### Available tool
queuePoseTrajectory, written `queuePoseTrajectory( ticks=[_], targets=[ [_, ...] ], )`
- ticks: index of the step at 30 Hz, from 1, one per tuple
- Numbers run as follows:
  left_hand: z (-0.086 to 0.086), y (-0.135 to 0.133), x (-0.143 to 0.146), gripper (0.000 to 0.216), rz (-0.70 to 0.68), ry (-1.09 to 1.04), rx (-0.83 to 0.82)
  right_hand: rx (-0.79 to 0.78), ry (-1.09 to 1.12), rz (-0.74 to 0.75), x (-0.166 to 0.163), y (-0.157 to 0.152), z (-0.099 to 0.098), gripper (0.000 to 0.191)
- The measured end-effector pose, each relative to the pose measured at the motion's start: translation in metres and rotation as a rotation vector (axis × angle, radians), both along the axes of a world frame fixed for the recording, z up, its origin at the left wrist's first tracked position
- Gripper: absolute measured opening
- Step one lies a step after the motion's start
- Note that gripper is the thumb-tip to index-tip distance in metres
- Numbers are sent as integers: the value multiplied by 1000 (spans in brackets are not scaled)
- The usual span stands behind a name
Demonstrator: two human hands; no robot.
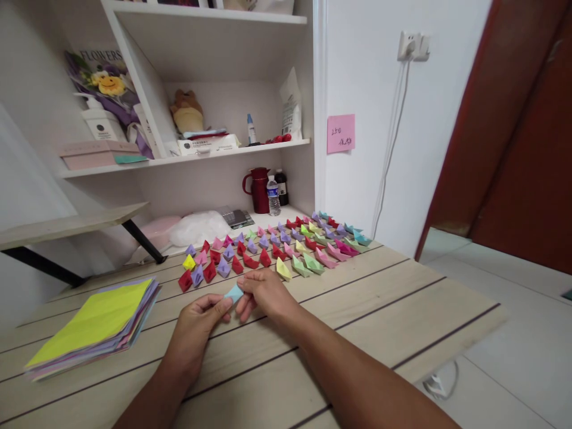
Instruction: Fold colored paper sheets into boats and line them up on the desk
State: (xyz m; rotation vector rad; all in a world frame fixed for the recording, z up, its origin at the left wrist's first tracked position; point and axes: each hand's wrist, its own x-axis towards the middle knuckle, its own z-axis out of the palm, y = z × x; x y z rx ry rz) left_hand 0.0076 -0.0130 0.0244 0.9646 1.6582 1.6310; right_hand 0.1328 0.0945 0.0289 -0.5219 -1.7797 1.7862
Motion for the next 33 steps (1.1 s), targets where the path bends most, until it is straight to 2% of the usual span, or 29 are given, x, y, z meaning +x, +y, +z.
queuePoseTrajectory(
  ticks=[5, 8, 11, 18, 26, 29, 32, 33],
  targets=[
    [-1, 0, -2, 31, 1, -35, 19, 24, -13, -31, 1, 1, 1, 59],
    [-1, -1, -2, 31, 9, -50, 39, 79, 0, -59, 1, 1, 0, 46],
    [-2, -1, -3, 30, -6, -61, 43, 109, -2, -58, 0, 0, -2, 42],
    [-4, -1, -7, 27, -51, -70, 49, 106, 15, 63, 3, -6, 1, 35],
    [-2, -2, -8, 28, -127, -17, 48, 101, -39, 141, 2, -10, 0, 51],
    [-1, -2, -6, 29, -85, 20, 28, 167, -54, 51, 2, -2, -3, 53],
    [-2, 0, -2, 29, -41, 82, -8, 291, -36, -129, 4, 7, -1, 35],
    [-3, 1, -1, 29, -33, 107, -20, 336, -34, -172, 5, 9, 0, 37]
  ],
)
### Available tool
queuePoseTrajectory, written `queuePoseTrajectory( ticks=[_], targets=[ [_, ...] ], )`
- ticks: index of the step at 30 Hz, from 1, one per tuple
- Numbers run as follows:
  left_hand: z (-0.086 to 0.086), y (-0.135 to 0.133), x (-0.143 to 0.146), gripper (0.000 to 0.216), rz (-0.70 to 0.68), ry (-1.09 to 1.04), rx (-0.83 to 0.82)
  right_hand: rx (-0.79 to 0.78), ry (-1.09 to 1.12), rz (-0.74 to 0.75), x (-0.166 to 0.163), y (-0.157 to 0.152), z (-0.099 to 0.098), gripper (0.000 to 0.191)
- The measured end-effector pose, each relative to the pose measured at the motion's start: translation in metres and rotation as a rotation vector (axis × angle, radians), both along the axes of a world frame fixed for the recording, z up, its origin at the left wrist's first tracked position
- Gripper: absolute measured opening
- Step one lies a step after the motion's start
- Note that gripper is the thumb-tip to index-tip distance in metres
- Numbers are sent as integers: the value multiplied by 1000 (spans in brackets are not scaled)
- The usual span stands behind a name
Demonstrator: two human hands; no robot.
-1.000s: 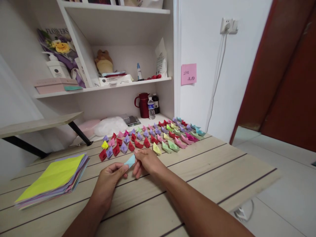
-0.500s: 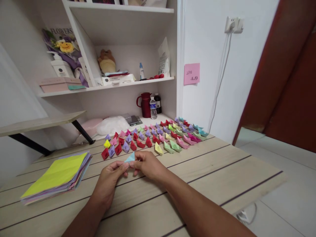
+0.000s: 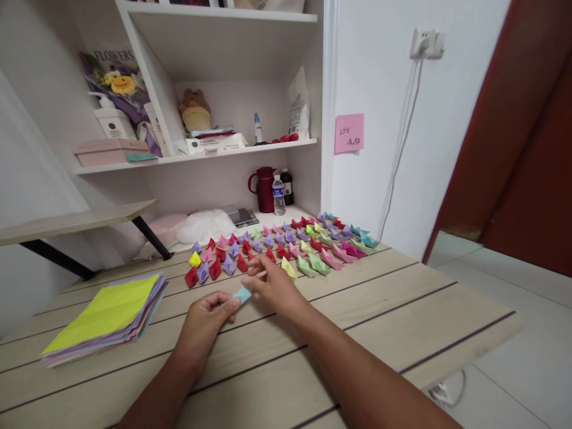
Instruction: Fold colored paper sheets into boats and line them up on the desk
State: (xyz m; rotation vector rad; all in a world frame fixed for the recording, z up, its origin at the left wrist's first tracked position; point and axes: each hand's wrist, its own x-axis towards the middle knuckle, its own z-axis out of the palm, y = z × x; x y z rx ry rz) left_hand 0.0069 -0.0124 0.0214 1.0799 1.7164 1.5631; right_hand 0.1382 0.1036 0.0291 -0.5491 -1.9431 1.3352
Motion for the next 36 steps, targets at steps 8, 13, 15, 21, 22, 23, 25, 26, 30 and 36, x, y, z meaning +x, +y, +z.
queuePoseTrajectory(
  ticks=[8, 13, 15, 21, 22, 23, 25, 26, 30, 36],
  targets=[
    [-9, 4, -1, 21, 81, 158, -3, 261, -152, -55, 3, -5, 2, 17],
    [-7, 4, -1, 15, 103, 259, 46, 344, -200, -57, 4, -5, 3, 13],
    [-5, 4, 0, 11, 109, 298, 78, 359, -200, -53, 5, -6, 4, 15],
    [-4, 4, 2, 8, 91, 280, 118, 277, -172, -48, 6, -8, 5, 9],
    [-5, 4, 1, 8, 90, 246, 118, 240, -165, -53, 6, -8, 4, 7],
    [-6, 5, 0, 12, 91, 202, 119, 195, -156, -57, 5, -7, 3, 5],
    [-9, 6, -3, 34, 101, 96, 130, 83, -136, -64, 2, -5, 0, 3],
    [-9, 7, -5, 45, 105, 43, 137, 21, -124, -65, 1, -5, -2, 6],
    [-8, 6, -4, 53, 37, -99, 133, -195, -63, -43, -3, -3, -4, 15],
    [-3, 4, 6, 37, -71, -152, 108, -314, 3, 12, -4, -11, -2, 25]
  ],
)
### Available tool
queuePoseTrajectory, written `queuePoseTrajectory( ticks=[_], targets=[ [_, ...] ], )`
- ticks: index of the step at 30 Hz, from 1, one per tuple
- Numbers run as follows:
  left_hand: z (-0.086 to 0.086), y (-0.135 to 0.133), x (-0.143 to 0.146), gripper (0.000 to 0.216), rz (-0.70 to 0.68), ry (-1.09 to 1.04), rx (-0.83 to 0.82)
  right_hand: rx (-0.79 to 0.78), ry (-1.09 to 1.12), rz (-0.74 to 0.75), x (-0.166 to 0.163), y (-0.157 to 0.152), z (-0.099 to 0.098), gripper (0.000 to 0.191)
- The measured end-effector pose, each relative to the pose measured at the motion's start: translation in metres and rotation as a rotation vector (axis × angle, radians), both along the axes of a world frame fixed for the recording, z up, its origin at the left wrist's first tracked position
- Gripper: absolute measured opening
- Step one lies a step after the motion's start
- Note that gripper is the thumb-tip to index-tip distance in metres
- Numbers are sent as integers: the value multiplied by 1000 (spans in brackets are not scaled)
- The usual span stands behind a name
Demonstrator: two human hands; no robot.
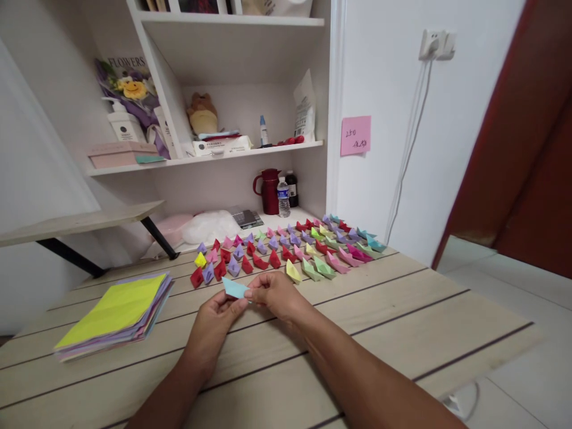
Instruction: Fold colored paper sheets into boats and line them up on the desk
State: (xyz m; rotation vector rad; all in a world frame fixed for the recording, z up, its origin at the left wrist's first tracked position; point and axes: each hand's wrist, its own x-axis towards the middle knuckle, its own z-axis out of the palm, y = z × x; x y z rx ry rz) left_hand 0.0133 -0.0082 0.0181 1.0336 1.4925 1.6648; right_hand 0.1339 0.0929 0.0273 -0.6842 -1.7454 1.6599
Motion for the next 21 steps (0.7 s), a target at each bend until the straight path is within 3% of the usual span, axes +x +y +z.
queuePoseTrajectory(
  ticks=[7, 21],
  targets=[
    [-1, -3, -3, 30, 50, 31, 6, 6, 11, 10, 0, -3, 2, 32],
    [0, -4, 3, 43, -125, 48, -6, 93, 2, 54, 6, -2, 9, 28]
  ],
)
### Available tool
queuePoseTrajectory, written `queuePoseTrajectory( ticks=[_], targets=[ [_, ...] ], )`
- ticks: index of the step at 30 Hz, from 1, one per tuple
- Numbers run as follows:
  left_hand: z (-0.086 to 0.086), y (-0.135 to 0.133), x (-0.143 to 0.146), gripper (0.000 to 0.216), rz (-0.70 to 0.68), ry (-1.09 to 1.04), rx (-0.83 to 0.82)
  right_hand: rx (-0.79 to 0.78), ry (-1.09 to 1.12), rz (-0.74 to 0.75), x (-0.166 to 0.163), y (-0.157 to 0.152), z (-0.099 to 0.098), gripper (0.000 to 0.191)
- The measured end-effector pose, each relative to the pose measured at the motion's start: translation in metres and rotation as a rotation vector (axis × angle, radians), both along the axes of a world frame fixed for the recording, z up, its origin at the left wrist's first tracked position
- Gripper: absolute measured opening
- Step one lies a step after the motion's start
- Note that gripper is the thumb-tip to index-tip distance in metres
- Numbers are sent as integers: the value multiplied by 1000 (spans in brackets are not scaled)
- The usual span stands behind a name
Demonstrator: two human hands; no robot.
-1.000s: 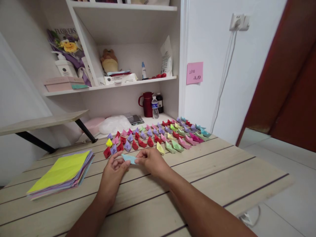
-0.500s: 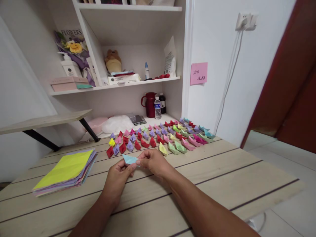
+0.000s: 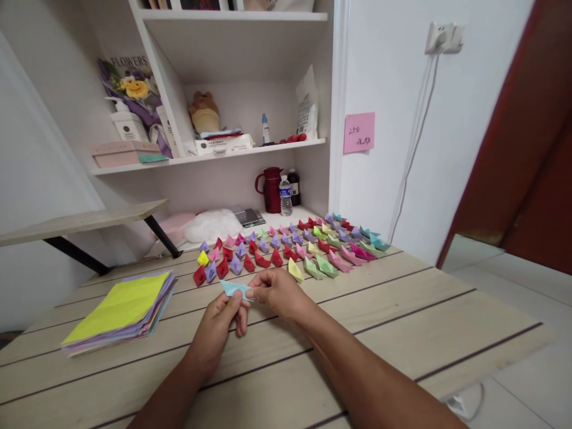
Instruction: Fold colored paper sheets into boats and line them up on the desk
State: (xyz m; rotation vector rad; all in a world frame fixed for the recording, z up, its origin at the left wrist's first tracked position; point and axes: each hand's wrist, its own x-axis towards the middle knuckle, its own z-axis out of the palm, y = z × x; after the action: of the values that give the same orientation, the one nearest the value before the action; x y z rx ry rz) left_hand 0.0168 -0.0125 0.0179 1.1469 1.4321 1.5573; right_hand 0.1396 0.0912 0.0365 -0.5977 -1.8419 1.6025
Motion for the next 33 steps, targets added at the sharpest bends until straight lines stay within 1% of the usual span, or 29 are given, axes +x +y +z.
queuePoseTrajectory(
  ticks=[3, 7, 13, 16, 19, 21, 23, 26, 28, 30, 33],
  targets=[
    [-1, -1, 0, 49, -30, 1, -23, 7, -5, 3, 1, 0, 2, 26],
    [1, -4, 1, 50, -53, -18, -38, 24, -11, 3, 1, -1, 2, 24],
    [3, -4, 2, 56, -44, -43, -28, 59, -24, -12, 0, 0, 0, 22],
    [1, -3, -6, 59, 28, -64, -12, 87, -37, -31, -1, 3, -4, 18],
    [0, -3, -19, 58, 204, -85, 56, 139, -45, -67, -3, 7, -9, 14],
    [0, -3, -25, 57, 313, -91, 108, 196, -37, -98, -5, 8, -11, 11],
    [1, -1, -25, 54, 354, -89, 133, 274, -21, -128, -5, 7, -10, 9],
    [4, 2, -19, 55, 296, -67, 122, 432, 7, -167, -4, 3, -5, 6],
    [4, 3, -15, 55, 252, -50, 106, 544, 16, -187, -2, 0, -1, 8],
    [4, 3, -14, 45, 243, -34, 96, 638, 16, -202, 0, -1, 1, 12],
    [2, 3, -15, 32, 271, -11, 92, 727, 6, -213, 1, -2, 2, 14]
  ],
)
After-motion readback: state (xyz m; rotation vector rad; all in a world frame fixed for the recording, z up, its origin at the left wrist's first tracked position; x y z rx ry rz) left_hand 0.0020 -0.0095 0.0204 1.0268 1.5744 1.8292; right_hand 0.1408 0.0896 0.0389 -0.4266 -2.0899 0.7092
